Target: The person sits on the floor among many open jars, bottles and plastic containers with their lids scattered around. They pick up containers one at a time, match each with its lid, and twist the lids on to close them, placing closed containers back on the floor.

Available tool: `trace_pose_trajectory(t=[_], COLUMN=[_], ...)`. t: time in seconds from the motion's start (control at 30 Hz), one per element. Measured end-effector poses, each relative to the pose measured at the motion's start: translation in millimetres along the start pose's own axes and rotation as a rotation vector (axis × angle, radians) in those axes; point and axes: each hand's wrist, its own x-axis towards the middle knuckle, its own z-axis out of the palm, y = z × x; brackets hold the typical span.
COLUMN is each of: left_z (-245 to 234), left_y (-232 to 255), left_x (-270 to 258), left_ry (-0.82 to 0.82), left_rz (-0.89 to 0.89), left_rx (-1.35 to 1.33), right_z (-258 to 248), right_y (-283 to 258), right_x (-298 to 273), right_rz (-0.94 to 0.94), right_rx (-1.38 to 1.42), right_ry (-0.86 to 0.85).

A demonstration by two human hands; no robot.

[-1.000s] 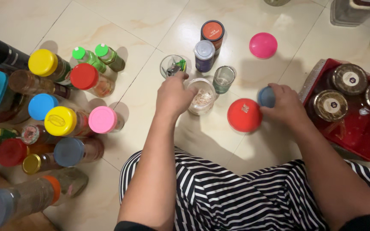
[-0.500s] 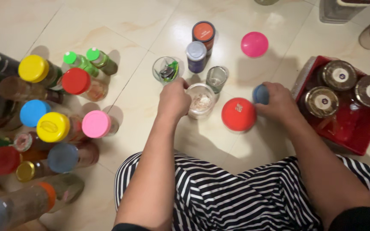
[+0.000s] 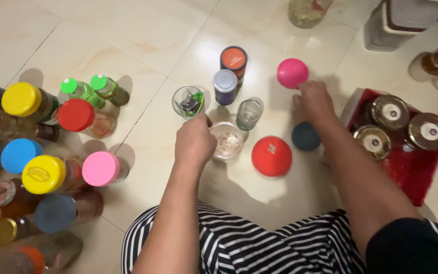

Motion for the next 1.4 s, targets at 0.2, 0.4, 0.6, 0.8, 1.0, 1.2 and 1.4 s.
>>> trace_pose_trajectory(t=[0.2,0.4,0.6,0.8,1.0,1.2,1.4], left_z=[-6,-12,-24,25,52,6,-24], left_y=[-3,-2,-21,-52,-71,-24,76], left_x=[9,11,46,74,90,79,-24], left_ry=[-0.042,-0.045,0.198,0.12,0.414,0.542,0.051], left_rz=[-0.031,0.004,-0.251,-0.242,-0.108,0.216,0.521], left_rx=[-0.003,-0.041,-0.045,-0.137,-0.306,-0.508,-0.711], right_z=[34,-2,-93,-148,-160,-178,-207], right_y=[13,-9,-48,-64,-71,-97,-137], right_x=[37,32,8,-15,-37,-48,-72], right_rz=[-0.036,-0.008,-0.01,0.298,0.516,0.53,0.443], right_rx=[-0.207,-0.353,0.1,1.069,1.196,1.503,1.612], right_ry=[-0.177,-0.237,0.45,0.417,0.347,0.292,0.197])
